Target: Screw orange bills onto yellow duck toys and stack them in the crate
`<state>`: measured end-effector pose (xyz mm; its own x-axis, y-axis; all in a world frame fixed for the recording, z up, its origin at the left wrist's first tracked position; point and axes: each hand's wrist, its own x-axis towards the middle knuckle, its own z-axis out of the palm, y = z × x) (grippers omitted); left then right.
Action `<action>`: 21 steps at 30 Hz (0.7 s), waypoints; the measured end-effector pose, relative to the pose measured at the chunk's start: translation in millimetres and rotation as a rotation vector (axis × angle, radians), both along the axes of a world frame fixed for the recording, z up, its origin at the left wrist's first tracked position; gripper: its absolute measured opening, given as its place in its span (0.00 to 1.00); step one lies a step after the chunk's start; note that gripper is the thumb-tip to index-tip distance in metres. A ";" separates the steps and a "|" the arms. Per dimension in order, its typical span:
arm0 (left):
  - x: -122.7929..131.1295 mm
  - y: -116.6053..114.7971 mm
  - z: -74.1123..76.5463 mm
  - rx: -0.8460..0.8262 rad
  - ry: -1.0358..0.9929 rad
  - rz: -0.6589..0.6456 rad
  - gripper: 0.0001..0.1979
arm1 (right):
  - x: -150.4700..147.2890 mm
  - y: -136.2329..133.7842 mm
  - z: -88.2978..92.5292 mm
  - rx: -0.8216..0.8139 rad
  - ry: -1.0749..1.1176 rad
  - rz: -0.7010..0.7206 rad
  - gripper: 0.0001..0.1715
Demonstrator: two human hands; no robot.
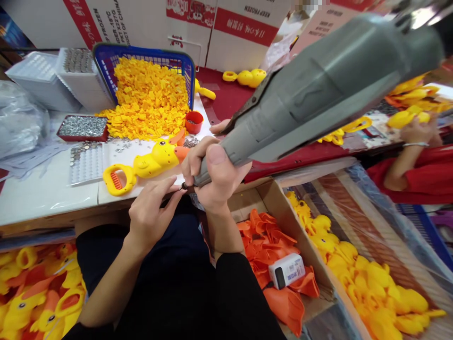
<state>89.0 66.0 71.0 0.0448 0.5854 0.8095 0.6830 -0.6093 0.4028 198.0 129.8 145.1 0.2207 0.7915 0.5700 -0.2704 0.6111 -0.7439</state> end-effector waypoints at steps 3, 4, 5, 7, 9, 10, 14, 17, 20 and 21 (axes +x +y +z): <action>-6.6 2.2 0.8 -0.050 0.001 -0.020 0.24 | 0.2 -0.4 0.8 -0.031 -0.032 -0.039 0.25; -11.1 5.4 -0.3 -0.082 0.005 -0.023 0.26 | 0.4 0.4 0.4 -0.036 -0.037 -0.048 0.26; -16.8 10.4 -1.6 -0.123 0.025 -0.013 0.31 | 0.4 1.9 -0.4 -0.037 -0.036 -0.057 0.26; -30.3 25.9 -4.3 -0.234 0.107 0.068 0.44 | -0.4 7.4 -3.1 -0.027 -0.014 -0.073 0.27; -42.9 47.5 -5.6 -0.353 0.198 0.178 0.55 | -3.2 16.3 -5.9 -0.006 0.024 -0.085 0.25; -47.1 59.3 -5.4 -0.406 0.238 0.215 0.57 | -5.4 21.8 -6.9 0.004 0.049 -0.097 0.23; -45.0 96.5 -2.3 -0.540 0.406 0.211 0.60 | -16.0 49.0 -8.5 -0.027 0.107 -0.162 0.20; -32.9 104.6 -1.7 -0.618 0.474 0.211 0.56 | -20.4 71.6 -12.3 -0.081 0.102 -0.128 0.23; -25.6 101.7 -3.7 -0.682 0.490 0.232 0.48 | -21.8 94.1 -21.8 -0.101 0.040 0.002 0.29; -24.8 100.3 -4.5 -0.682 0.497 0.235 0.46 | -22.1 100.8 -25.4 -0.109 0.015 0.045 0.31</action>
